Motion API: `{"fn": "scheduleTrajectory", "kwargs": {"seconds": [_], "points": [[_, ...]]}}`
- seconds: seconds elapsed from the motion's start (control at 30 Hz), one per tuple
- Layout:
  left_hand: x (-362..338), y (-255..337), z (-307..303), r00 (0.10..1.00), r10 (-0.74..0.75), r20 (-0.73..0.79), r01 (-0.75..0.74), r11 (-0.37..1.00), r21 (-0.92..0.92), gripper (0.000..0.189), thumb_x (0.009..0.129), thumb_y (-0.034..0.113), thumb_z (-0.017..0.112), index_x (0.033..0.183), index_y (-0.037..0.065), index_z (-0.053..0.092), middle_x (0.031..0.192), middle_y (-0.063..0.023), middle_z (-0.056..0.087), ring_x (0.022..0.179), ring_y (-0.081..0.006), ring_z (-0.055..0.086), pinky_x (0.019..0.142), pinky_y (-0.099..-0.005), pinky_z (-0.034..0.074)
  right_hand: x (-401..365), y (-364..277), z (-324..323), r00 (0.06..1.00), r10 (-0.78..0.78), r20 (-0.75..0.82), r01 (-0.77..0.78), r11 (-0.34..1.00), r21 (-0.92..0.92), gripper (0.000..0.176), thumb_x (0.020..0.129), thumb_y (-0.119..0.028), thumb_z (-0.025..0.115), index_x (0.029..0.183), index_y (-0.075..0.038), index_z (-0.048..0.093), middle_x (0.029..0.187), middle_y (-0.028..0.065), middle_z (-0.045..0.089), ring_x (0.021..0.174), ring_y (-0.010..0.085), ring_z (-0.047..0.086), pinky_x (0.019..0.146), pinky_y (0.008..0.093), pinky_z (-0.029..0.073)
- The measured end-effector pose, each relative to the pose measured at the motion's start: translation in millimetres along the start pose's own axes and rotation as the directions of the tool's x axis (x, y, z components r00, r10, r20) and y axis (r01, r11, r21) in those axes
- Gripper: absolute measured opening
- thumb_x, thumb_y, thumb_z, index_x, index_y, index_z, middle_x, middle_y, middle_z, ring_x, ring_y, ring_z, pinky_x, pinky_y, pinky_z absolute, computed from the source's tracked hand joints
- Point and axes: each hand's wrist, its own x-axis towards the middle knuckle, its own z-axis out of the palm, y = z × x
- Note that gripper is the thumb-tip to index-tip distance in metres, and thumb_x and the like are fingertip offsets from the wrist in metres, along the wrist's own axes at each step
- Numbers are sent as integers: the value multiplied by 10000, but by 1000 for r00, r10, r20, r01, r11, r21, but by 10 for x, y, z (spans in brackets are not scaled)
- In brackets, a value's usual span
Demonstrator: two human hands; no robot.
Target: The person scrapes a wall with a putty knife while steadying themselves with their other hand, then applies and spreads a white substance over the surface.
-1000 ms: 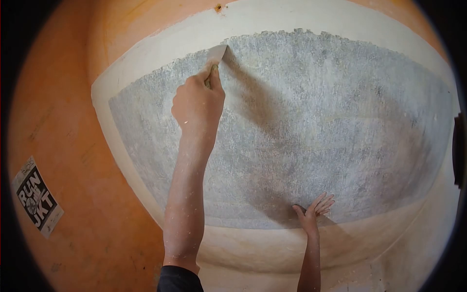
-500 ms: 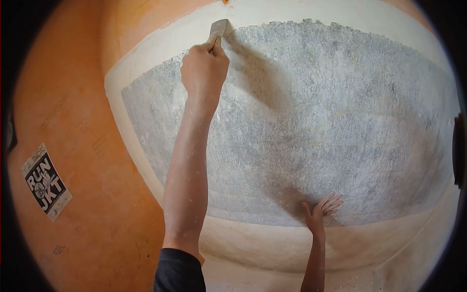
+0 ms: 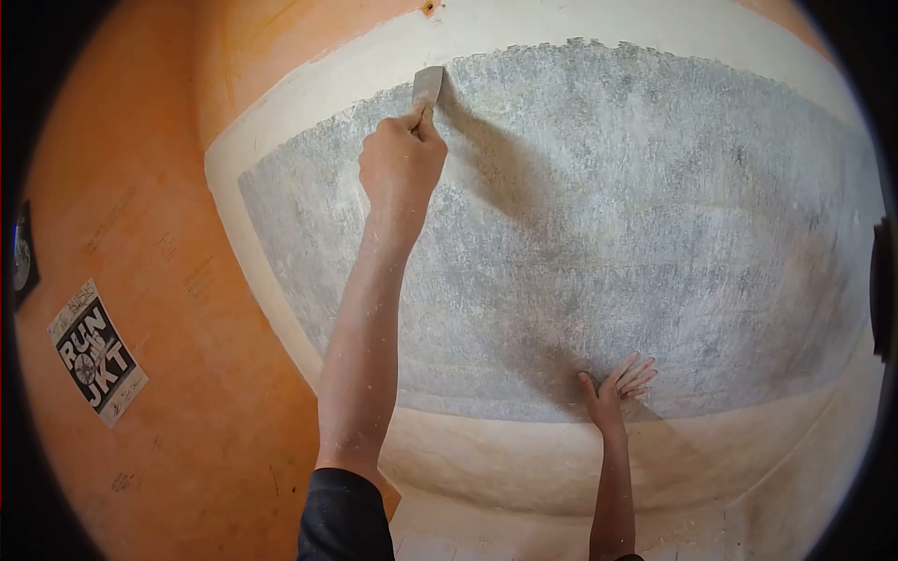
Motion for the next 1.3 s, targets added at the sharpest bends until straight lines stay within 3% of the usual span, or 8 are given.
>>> {"fn": "scheduleTrajectory", "kwargs": {"seconds": [0.43,0.53,0.67,0.73,1.1,1.17,1.2,1.3], "points": [[-80,161,-100,992,-50,113,53,998,-22,338,951,339,562,1178,157,734,898,-207,729,840,-370,708,774,-436,551,5,36,18,998,-49,28,50,998,-34,1253,845,-728,577,1531,31,-148,1511,360,-327,1366,547,-360,1015,735,-198],[0,137,-39,1000,-4,-4,4,1000,-4,343,950,347,567,1166,142,736,863,-211,725,831,-372,710,756,-433,548,18,69,47,998,-49,38,50,998,-23,1258,839,-741,569,1533,24,-150,1512,357,-328,1366,546,-360,1017,731,-198],[-207,-13,-180,995,8,96,-8,1000,-1,341,942,354,580,1154,139,739,868,-221,721,831,-372,711,750,-434,547,8,8,-95,994,-21,111,23,1000,-13,1251,843,-751,552,1535,18,-151,1517,357,-318,1367,553,-352,1019,731,-197],[-114,-79,-156,995,-83,62,83,997,4,333,931,354,594,1146,146,740,896,-237,713,841,-381,707,767,-436,546,-21,12,-108,991,-50,125,55,998,-37,1244,847,-758,537,1536,15,-154,1519,358,-312,1365,562,-346,1017,732,-198],[294,-115,-71,999,30,-13,-30,1000,0,348,932,378,575,1168,178,734,876,-248,707,864,-398,700,790,-440,548,-13,72,35,994,-43,105,50,996,-68,1286,836,-736,582,1511,50,-180,1491,399,-317,1341,589,-355,1005,741,-200],[99,-50,-215,997,64,49,-70,989,130,331,963,341,543,1045,115,771,848,-192,726,798,-373,709,744,-436,567,-9,90,-9,990,-58,131,64,997,-42,1287,838,-727,590,1508,59,-178,1483,405,-323,1337,594,-357,1003,743,-200],[-36,-114,-184,999,18,51,-23,995,97,352,918,375,578,1168,182,735,889,-230,716,854,-386,701,791,-431,546,0,86,-17,987,-48,153,58,997,-60,1288,837,-724,593,1507,61,-179,1481,407,-326,1336,594,-359,999,748,-198],[52,-144,-161,998,-51,35,51,999,9,352,913,368,587,1163,171,737,915,-221,720,870,-387,701,804,-425,546,-16,111,-26,984,-20,178,34,997,-75,1293,836,-723,596,1505,63,-183,1478,410,-328,1333,596,-362,994,754,-193]]}}
